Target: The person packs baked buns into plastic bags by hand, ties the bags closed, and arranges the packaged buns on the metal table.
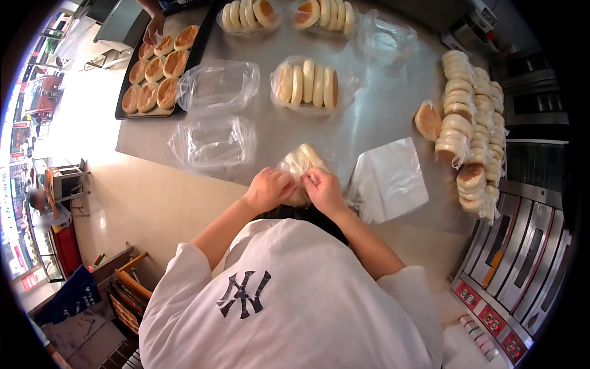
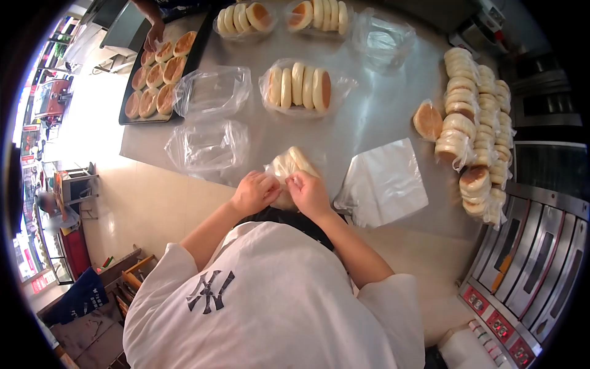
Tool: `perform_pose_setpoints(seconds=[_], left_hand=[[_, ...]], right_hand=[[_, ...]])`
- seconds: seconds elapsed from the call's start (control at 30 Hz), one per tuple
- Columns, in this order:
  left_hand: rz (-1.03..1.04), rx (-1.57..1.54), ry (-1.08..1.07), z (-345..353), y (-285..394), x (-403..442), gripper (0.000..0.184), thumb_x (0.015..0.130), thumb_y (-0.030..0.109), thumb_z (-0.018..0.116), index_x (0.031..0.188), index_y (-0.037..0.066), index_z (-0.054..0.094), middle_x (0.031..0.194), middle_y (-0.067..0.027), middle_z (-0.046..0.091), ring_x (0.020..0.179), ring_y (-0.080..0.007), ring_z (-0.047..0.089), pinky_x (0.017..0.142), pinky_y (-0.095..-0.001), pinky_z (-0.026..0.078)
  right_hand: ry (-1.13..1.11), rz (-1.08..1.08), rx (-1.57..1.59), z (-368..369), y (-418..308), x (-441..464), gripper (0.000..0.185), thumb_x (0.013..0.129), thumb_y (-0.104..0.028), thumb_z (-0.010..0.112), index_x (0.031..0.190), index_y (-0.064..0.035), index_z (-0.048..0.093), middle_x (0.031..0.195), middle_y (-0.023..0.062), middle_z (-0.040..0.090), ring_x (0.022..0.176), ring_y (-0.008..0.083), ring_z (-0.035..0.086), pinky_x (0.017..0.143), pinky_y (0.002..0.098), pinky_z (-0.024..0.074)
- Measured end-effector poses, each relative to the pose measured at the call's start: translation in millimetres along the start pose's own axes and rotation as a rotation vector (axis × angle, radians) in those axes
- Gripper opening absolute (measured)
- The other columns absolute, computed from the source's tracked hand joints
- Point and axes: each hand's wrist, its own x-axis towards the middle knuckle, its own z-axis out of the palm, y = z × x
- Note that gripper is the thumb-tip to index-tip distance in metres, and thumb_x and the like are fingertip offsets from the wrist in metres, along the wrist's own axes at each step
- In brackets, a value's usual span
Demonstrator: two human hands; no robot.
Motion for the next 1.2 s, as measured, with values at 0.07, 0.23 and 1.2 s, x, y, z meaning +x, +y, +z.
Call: perform_pose_setpoints(seconds=[0.07,0.23,1.2], left_hand=[[-0.081,-0.109,-0.001,-2,4,-6,0.013,0.085,0.020,0.071,0.084,0.010,0.062,0.077,-0.0070,0.063,0.071,-0.0264,0.063,0.071,-0.0383,0.049],[-0.532,-0.409,-0.149,-18,16,-7,0.010,0.086,0.016,0.067,0.085,0.007,0.062,0.081,-0.0114,0.065,0.072,-0.0289,0.064,0.073,-0.0401,0.050],[-0.477,-0.929,-0.315,-22,46,36,0.021,0.090,0.019,0.071,0.106,0.004,0.069,0.093,-0.0078,0.067,0.087,-0.0213,0.066,0.081,-0.0357,0.053]], right_hand=[[-0.003,-0.069,-0.033,0,-1,-8,0.014,0.087,-0.019,0.068,0.092,-0.0059,0.067,0.071,0.0129,0.066,0.066,0.0322,0.065,0.061,0.0395,0.0518],[-0.159,-0.578,-0.288,-6,13,-5,0.010,0.083,-0.016,0.069,0.084,-0.0083,0.063,0.072,0.0092,0.063,0.070,0.0273,0.066,0.060,0.0393,0.0514],[0.025,-0.372,-0.401,13,36,-9,0.008,0.080,-0.021,0.073,0.084,-0.0143,0.070,0.075,0.0066,0.068,0.070,0.0292,0.067,0.062,0.0409,0.0536]])
